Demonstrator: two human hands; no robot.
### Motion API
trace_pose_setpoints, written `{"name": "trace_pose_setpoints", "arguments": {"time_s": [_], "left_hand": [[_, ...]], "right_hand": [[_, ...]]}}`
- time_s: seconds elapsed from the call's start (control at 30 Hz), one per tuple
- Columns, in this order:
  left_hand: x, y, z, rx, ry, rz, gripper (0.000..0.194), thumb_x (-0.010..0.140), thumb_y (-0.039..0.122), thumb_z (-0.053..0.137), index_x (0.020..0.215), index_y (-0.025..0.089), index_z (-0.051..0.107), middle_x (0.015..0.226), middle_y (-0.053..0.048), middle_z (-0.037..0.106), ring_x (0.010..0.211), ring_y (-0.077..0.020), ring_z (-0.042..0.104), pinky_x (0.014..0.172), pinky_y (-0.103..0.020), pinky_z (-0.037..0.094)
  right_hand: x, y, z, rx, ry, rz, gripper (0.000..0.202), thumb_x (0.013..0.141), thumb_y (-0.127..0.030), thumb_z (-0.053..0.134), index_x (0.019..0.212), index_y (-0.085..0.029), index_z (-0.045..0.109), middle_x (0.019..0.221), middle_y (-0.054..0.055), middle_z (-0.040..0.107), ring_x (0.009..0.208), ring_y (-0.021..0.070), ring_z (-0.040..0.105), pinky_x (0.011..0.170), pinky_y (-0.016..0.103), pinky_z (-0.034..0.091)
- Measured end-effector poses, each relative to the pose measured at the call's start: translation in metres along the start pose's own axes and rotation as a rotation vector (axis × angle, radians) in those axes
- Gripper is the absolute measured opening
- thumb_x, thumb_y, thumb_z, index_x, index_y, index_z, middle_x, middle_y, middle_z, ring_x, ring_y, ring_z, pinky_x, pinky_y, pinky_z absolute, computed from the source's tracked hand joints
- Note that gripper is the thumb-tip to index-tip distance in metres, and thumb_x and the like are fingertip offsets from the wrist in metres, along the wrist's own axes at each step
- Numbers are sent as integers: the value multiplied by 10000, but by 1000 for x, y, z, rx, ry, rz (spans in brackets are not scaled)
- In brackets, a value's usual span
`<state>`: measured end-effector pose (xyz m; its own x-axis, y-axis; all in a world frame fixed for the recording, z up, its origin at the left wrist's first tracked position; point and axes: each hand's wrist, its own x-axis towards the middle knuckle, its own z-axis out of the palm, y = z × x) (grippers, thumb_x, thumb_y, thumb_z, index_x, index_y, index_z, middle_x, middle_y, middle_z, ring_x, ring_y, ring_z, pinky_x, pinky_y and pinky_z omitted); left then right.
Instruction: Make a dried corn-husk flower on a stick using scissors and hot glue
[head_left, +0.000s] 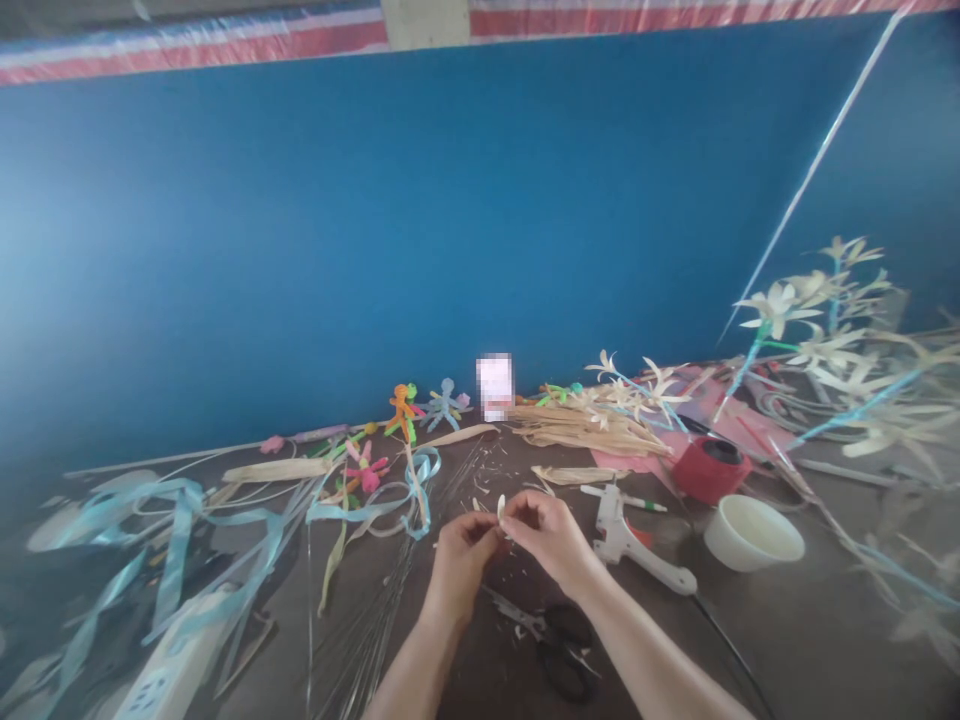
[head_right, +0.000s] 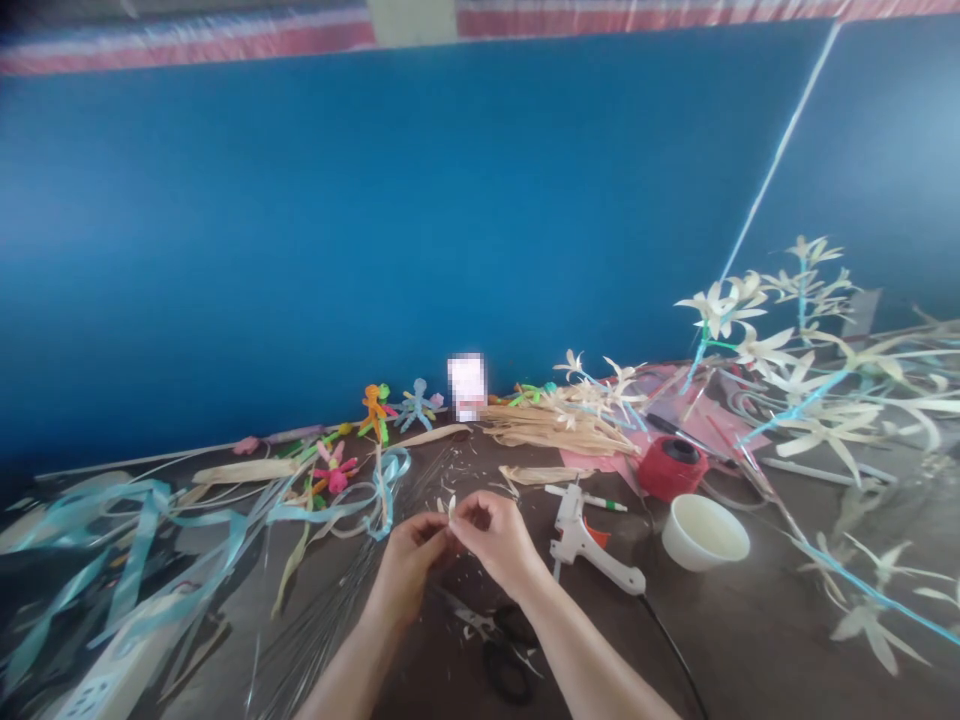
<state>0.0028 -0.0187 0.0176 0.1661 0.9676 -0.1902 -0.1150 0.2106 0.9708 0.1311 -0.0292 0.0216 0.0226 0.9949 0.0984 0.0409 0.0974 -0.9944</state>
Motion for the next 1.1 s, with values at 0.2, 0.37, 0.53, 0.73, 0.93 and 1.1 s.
{"name": "trace_pose_setpoints", "arguments": {"time_s": [0.2, 0.37, 0.53, 0.73, 0.93, 1.1], "left_hand": [[1, -1, -2, 198, -7, 163, 153, 633, 236, 621, 715, 117, 671, 652, -46, 661, 609, -156, 572, 586, -239, 433], [-1, 1, -3, 169, -86, 172, 198, 638, 255, 637, 777, 119, 674, 747, -73, 683, 707, -194, 597, 668, -270, 450], [-1, 3, -5, 215, -113, 167, 198, 660, 283, 627, 754, 119, 684, 715, -67, 681, 675, -182, 588, 640, -256, 439], [0, -1, -4, 273, -69, 194, 189, 653, 299, 637, 716, 129, 690, 657, -44, 670, 626, -158, 569, 609, -235, 424], [2, -4, -5, 44, -63, 34, 217, 649, 315, 650, 745, 121, 654, 660, -34, 649, 573, -127, 559, 573, -226, 428], [3, -2, -7, 166, -74, 86, 237, 650, 336, 646, 751, 122, 662, 667, -48, 657, 621, -152, 575, 595, -231, 424]], "right_hand": [[-2, 1, 0, -207, 110, -47, 75, 682, -223, 559, 639, -163, 570, 574, -17, 571, 542, 122, 513, 523, 212, 392], [-1, 0, -4, -177, 82, -49, 80, 697, -217, 540, 645, -163, 569, 558, -24, 559, 524, 112, 495, 514, 205, 385], [-2, -2, -8, -127, 35, -42, 94, 701, -218, 532, 639, -156, 565, 542, -24, 533, 504, 102, 465, 484, 199, 360], [-4, 0, -6, -107, 50, -36, 104, 685, -216, 538, 596, -163, 548, 509, -39, 502, 478, 93, 439, 464, 196, 341], [-3, -2, -9, 6, 0, 18, 195, 670, -287, 616, 818, -159, 615, 588, -29, 528, 501, 89, 449, 470, 190, 357], [-3, -6, -11, 146, 27, 132, 244, 737, -371, 546, 750, -137, 614, 454, -65, 404, 369, 49, 306, 366, 171, 245]]}}
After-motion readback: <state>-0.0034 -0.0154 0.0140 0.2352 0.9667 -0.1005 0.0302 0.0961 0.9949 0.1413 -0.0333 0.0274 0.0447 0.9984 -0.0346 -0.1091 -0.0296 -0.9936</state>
